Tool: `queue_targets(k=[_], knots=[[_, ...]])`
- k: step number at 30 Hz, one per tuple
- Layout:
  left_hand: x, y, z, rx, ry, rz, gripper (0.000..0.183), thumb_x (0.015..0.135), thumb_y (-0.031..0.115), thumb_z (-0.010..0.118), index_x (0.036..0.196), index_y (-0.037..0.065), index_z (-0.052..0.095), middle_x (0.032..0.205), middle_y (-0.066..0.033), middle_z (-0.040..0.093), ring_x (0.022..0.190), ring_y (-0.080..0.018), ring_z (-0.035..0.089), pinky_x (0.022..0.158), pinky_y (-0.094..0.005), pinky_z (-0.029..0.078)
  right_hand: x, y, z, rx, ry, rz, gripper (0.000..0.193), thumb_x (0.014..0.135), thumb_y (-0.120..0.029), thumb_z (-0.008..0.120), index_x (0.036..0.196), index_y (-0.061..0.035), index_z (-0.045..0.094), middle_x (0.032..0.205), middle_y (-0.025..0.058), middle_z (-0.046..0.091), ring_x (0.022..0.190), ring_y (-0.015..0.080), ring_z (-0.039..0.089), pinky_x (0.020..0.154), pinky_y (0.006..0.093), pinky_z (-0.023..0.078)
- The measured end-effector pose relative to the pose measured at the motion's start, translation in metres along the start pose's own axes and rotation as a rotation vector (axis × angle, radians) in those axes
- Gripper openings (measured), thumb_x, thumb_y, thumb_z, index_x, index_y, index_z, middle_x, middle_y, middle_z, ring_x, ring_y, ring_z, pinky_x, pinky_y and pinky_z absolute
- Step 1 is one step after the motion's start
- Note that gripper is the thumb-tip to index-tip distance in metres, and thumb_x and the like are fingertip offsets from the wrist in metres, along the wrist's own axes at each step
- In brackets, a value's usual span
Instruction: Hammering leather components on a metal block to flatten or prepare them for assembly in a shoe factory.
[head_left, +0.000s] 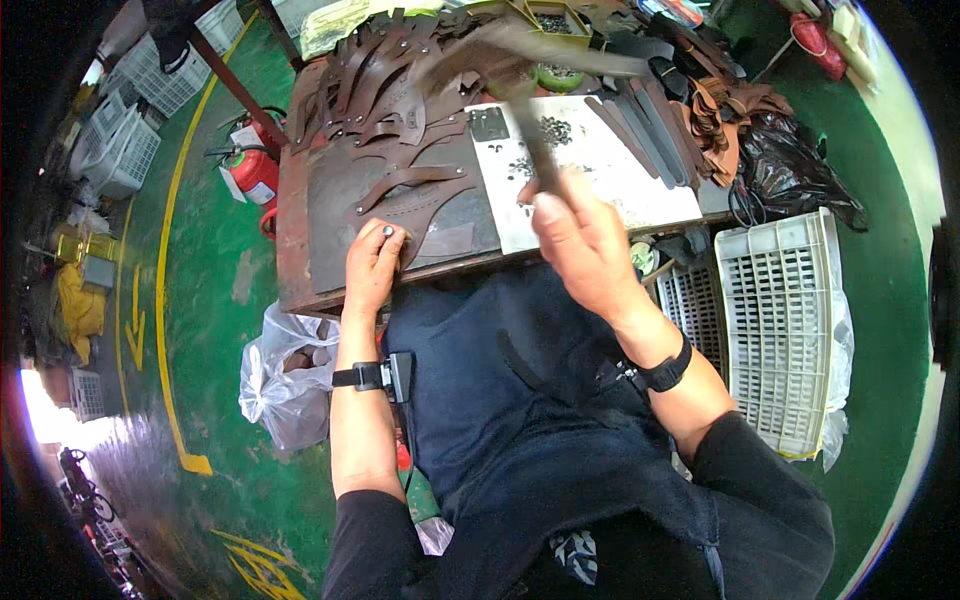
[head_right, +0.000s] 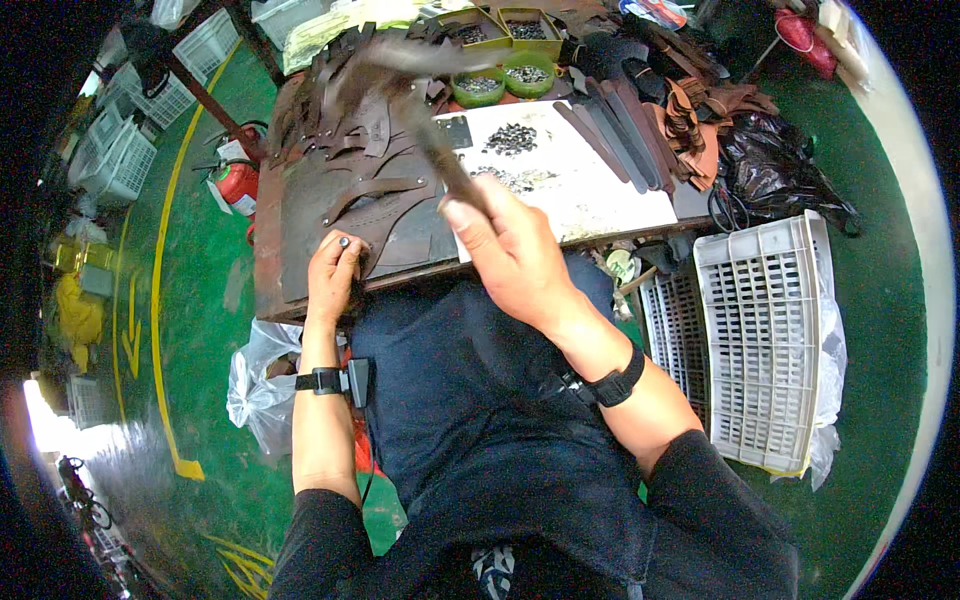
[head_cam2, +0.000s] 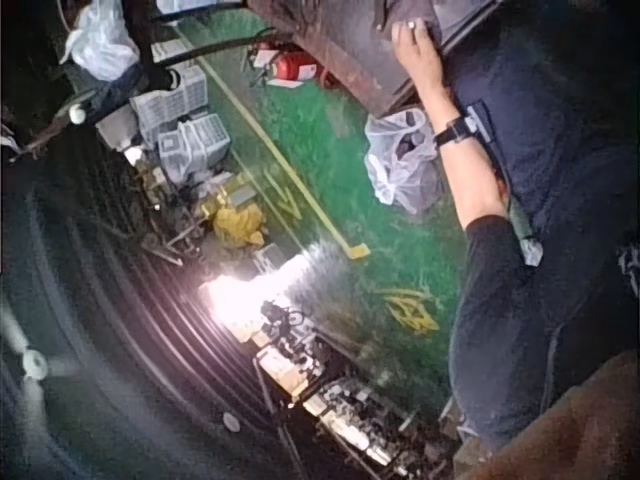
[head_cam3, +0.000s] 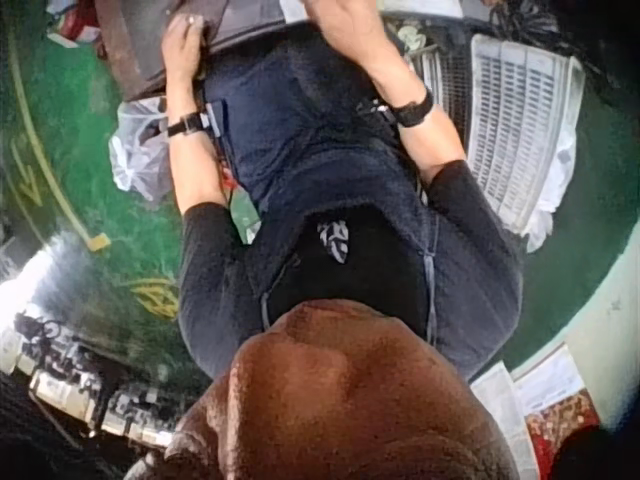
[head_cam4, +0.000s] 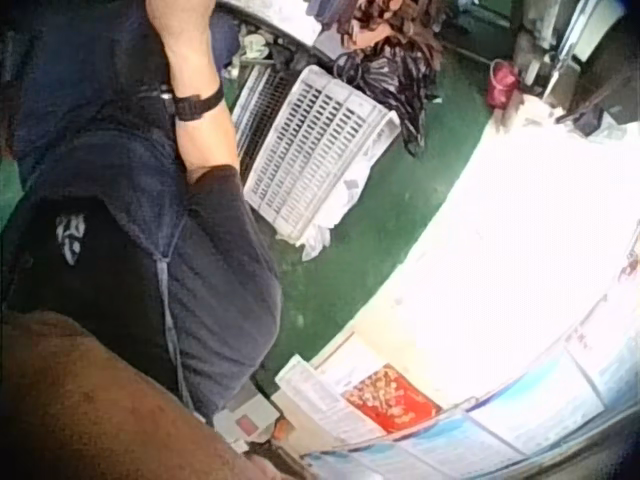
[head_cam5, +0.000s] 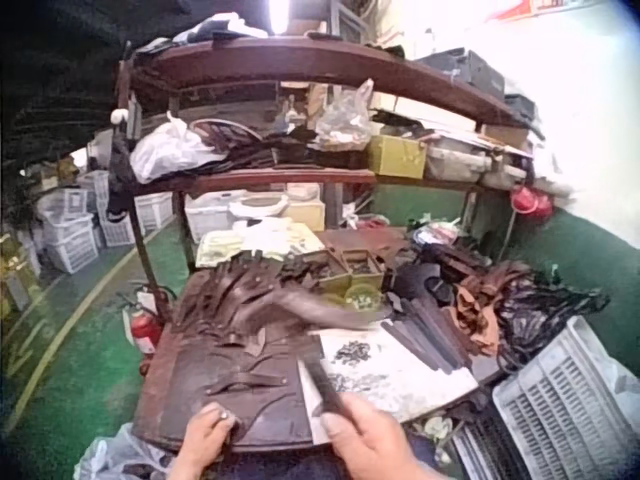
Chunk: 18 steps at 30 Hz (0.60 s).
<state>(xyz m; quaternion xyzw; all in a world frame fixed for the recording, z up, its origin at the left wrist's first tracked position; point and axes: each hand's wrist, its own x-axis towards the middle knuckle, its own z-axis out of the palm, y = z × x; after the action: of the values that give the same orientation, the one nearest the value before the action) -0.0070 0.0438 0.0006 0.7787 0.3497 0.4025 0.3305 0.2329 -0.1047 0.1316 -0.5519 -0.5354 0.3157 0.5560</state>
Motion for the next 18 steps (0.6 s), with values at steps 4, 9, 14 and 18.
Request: queue_targets(k=[4,9,14,18], knots=[[0.003,0.003,0.003,-0.050,-0.037,-0.117,0.017,0.093,0.013,0.061,0.086,-0.003,0.062,0.075,-0.0065,0.053,0.062,-0.0150,0.052,0.056,-0.0284,0.040,0.016,0.040,0.003,-0.097,0.262,-0.199,0.028,0.101,-0.029,0.052,0.103,-0.0012,0.055,0.064,0.0067,0.053,0.057,0.0186,0.054,0.056,0.0342,0.045],[0.003,-0.002,0.009,-0.119,-0.028,-0.082,0.017,0.091,0.013,0.064,0.084,-0.003,0.064,0.077,-0.0075,0.056,0.068,-0.0172,0.056,0.062,-0.0285,0.043,0.034,0.113,-0.014,-0.506,-0.038,0.120,0.036,0.100,-0.035,0.049,0.099,0.0004,0.055,0.087,0.0282,0.065,0.089,0.0484,0.062,0.074,0.0498,0.048],[-0.004,-0.014,0.002,-0.017,0.047,0.075,0.018,0.089,0.014,0.065,0.084,-0.003,0.066,0.083,-0.0057,0.057,0.065,-0.0119,0.053,0.059,-0.0254,0.041,0.034,0.009,0.000,0.092,0.011,-0.016,0.034,0.101,-0.037,0.054,0.103,-0.0027,0.060,0.068,-0.0001,0.052,0.058,0.0069,0.047,0.054,0.0251,0.041],[-0.001,-0.004,0.007,-0.030,0.034,0.024,0.015,0.085,0.013,0.068,0.084,-0.002,0.069,0.082,-0.0074,0.060,0.075,-0.0176,0.058,0.066,-0.0279,0.045,0.048,-0.018,0.022,0.169,0.011,-0.452,0.030,0.101,-0.033,0.056,0.107,-0.0043,0.059,0.072,-0.0020,0.052,0.062,0.0068,0.049,0.055,0.0260,0.040]])
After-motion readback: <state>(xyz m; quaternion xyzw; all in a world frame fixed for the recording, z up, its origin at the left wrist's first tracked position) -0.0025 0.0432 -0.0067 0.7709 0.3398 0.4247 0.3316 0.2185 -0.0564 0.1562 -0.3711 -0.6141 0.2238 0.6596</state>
